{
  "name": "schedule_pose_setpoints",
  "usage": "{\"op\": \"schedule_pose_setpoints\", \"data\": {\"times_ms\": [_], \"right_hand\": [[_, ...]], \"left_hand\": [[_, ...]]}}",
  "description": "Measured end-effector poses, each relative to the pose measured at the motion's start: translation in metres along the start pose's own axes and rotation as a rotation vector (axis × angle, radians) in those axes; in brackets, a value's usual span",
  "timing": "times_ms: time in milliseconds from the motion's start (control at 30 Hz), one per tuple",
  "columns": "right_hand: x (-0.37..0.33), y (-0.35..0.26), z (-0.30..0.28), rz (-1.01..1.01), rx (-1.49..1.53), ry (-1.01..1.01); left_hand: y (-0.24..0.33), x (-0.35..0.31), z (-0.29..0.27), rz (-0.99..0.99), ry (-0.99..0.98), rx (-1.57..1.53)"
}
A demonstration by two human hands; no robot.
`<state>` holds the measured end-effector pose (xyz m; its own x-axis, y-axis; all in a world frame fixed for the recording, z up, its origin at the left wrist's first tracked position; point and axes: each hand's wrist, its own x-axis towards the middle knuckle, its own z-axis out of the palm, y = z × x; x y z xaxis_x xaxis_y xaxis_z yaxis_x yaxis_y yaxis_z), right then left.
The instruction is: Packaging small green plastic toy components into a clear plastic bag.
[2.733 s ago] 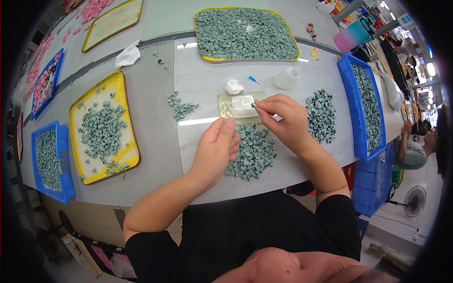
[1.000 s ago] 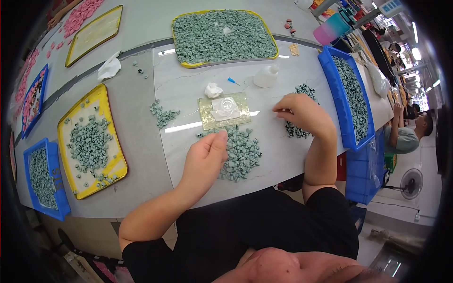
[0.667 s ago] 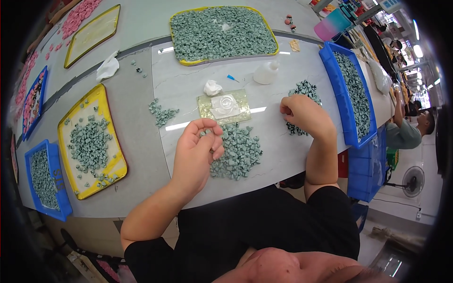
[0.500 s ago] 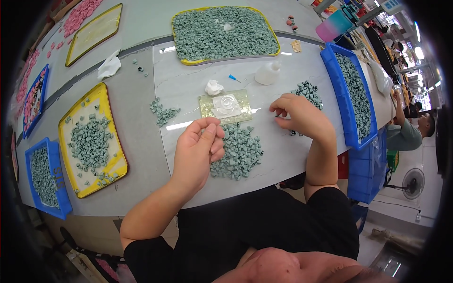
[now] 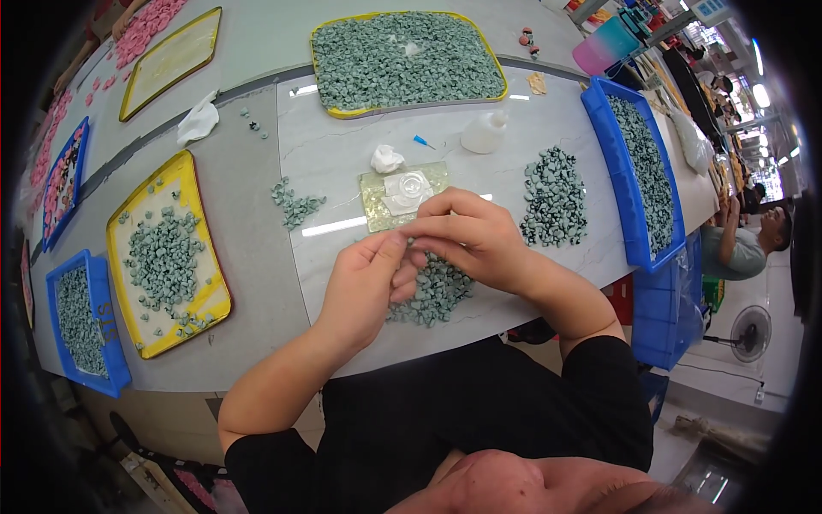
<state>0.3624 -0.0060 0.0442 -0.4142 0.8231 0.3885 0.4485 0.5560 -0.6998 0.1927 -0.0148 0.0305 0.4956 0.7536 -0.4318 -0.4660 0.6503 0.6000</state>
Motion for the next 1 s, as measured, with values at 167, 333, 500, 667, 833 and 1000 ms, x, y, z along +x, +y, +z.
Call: {"op": "schedule_pose_setpoints", "data": {"times_ms": [167,333,500,667,833,1000], "right_hand": [[-0.001,0.006,-0.001,-0.126,-0.151,0.029],[0.001,0.001,-0.004,-0.248,-0.258,-0.006],[-0.001,0.01,-0.005,-0.285,-0.332,-0.005],[0.006,0.024,-0.012,-0.251,-0.48,0.028],[0.009,0.03,-0.008,-0.33,-0.629,0.014],[0.013,0.028,-0.004,-0.348,-0.663,-0.004]], "left_hand": [[-0.001,0.002,-0.013,0.062,-0.044,0.05],[0.001,0.002,-0.013,0.103,-0.021,0.096],[0.0,-0.001,-0.012,0.096,0.033,0.231],[0.004,0.0,-0.017,0.127,0.029,0.205],[0.006,0.0,-0.017,0.195,0.116,0.198],[0.009,0.001,-0.021,0.187,0.129,0.154]]}}
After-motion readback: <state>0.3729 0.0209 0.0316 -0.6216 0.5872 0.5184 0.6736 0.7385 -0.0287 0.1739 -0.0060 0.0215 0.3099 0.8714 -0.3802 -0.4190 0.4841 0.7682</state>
